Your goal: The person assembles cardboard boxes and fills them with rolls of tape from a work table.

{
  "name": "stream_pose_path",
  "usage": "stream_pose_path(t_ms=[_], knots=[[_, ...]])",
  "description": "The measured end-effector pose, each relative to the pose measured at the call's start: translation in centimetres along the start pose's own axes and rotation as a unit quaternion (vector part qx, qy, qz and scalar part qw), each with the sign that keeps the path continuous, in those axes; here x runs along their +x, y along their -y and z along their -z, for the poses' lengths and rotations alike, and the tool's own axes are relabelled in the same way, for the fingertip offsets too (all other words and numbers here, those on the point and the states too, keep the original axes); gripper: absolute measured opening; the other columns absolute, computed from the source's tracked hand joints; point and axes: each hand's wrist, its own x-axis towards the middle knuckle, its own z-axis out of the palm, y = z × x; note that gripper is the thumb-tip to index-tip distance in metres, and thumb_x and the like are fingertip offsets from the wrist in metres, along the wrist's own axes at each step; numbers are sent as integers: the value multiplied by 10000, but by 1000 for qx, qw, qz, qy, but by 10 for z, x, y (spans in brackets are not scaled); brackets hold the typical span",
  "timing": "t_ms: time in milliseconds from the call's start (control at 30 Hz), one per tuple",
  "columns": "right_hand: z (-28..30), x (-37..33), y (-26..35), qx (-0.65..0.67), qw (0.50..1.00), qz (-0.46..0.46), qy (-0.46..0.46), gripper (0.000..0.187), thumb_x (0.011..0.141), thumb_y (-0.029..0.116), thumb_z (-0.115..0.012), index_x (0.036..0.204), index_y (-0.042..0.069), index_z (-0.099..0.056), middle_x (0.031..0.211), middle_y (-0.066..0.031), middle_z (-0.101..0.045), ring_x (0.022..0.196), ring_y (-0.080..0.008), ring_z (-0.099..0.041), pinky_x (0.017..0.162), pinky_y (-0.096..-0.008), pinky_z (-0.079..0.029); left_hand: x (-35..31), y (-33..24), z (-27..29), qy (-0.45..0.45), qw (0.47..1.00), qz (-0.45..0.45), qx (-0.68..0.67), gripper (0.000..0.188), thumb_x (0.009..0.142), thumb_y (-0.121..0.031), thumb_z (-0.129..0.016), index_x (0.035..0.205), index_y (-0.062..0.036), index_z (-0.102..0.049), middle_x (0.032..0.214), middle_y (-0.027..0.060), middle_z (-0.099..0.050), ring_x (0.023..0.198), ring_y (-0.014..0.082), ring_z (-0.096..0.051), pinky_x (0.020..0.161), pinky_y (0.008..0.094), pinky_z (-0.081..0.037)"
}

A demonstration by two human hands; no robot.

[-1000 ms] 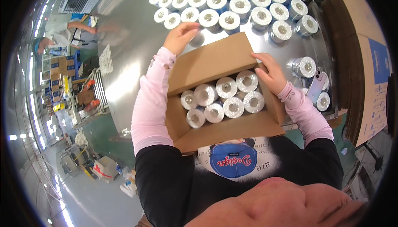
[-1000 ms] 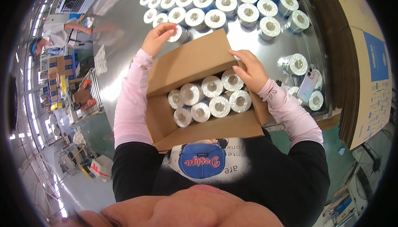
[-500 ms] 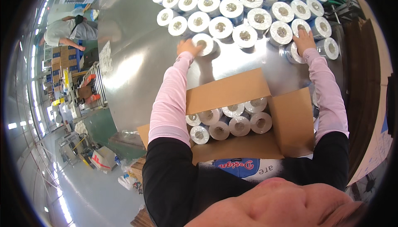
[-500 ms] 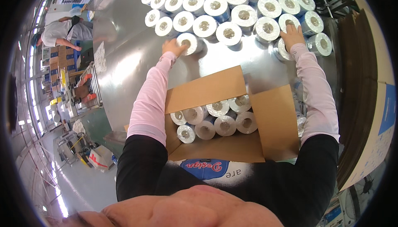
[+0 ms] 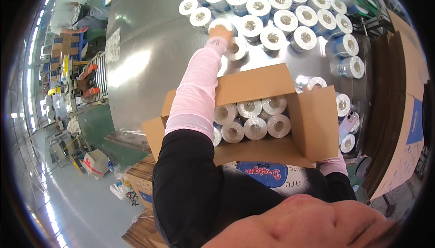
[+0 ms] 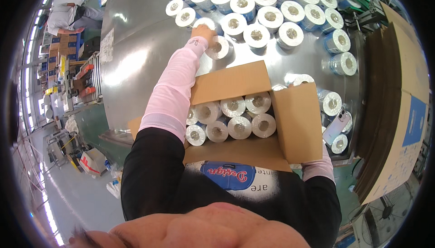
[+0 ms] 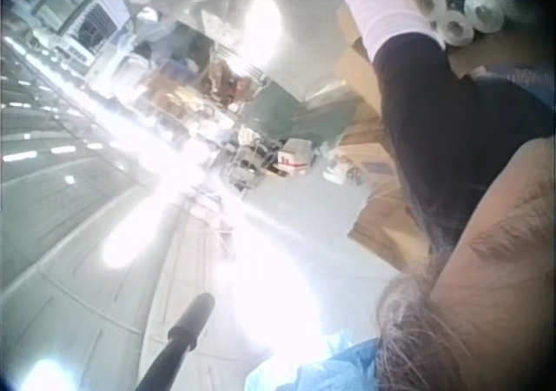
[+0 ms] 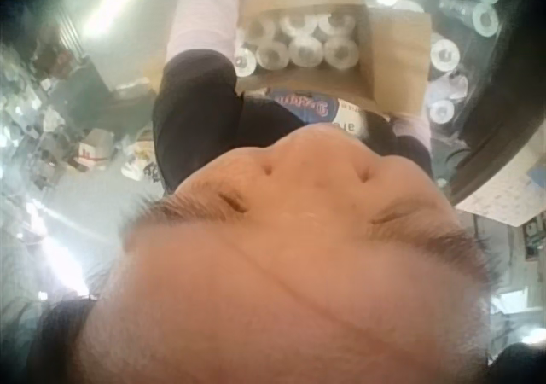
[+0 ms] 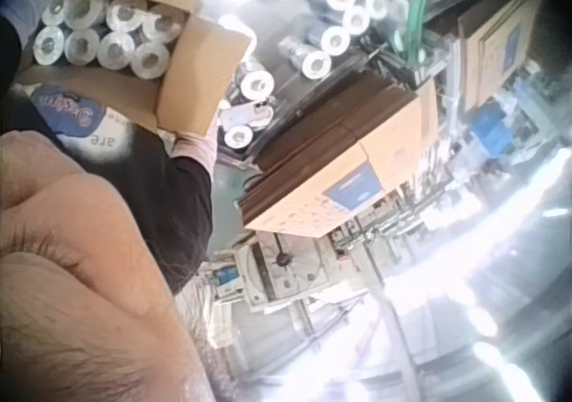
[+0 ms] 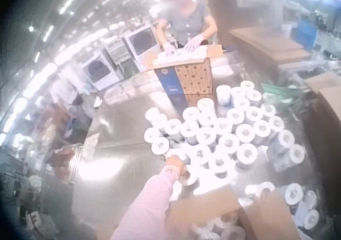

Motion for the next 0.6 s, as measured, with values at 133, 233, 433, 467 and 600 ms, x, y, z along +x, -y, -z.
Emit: stream_pose_path(t_ms=[133, 233, 433, 467, 600], knots=[[29, 17, -38, 238, 966, -89, -53, 449, 761, 309, -695, 1167, 135, -615, 1036, -129, -590, 1002, -277, -588, 847, -410, -470, -40, 43, -6, -55, 977, 34, -201, 628, 717, -538, -702, 1210, -154, -650, 1222, 148, -635, 1149, 266, -593, 993, 325, -442], [87, 43, -79, 520, 833, -106, -157, 439, 768, 303, -700, 1158, 120, -613, 1036, -125, -597, 993, -270, -596, 840, -399, -479, -105, 80, 38, -142, 874, 3, -464, 433, 724, -361, -786, 1029, -66, -697, 865, 48, -691, 782, 125, -618, 718, 283, -491], [280, 43, -35, 636, 726, 260, -24, 421, 783, 292, -710, 1141, 92, -611, 1037, -116, -611, 974, -256, -613, 826, -376, -498, -331, 140, 75, -124, 676, -194, -700, 298, 897, -94, -589, 1174, 11, -623, 1087, 76, -675, 954, 126, -631, 836, 274, -512], [297, 40, -3, 598, 725, 341, 25, 418, 786, 290, -711, 1138, 88, -610, 1037, -114, -613, 971, -254, -616, 824, -373, -501, -368, 144, 74, -84, 692, -172, -696, 309, 887, -103, -617, 1179, -4, -628, 1082, 68, -679, 932, 126, -636, 823, 272, -517], [303, -6, 154, 311, 790, 522, 80, 374, 692, 265, -699, 1030, 107, -686, 965, -145, -621, 922, -332, -599, 821, -443, -483, -439, 111, 73, -106, 900, -256, -336, 383, 662, -150, -745, 1039, -92, -714, 973, 124, -622, 981, 289, -563, 850, 365, -469]])
